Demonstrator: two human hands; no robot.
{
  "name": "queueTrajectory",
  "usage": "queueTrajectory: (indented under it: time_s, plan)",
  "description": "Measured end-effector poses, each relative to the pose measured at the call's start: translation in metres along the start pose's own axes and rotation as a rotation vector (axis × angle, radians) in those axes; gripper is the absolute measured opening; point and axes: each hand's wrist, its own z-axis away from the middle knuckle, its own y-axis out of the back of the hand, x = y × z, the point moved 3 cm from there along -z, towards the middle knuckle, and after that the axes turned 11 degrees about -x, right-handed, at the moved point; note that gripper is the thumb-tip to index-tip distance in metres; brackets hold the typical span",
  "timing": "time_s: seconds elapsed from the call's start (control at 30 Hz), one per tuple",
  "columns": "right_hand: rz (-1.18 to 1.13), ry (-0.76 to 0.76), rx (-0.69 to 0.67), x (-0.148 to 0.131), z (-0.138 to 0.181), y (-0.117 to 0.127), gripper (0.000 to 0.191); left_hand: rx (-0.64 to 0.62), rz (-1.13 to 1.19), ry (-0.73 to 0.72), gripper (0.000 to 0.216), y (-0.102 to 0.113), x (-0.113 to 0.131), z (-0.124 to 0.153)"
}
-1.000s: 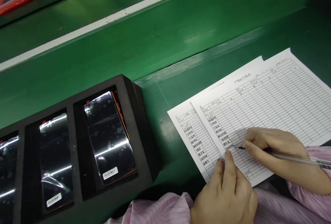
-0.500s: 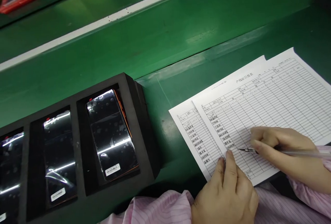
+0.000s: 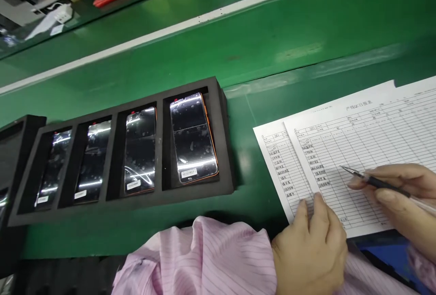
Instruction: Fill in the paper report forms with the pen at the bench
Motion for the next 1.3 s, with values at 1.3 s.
queueTrajectory:
  time_s: [1.3]
  plan:
    - [0.334, 0.330, -0.344, -0.006, -0.008, -0.022, 0.032, 0.125, 0.021, -0.018, 0.044, -0.006, -0.005, -0.006]
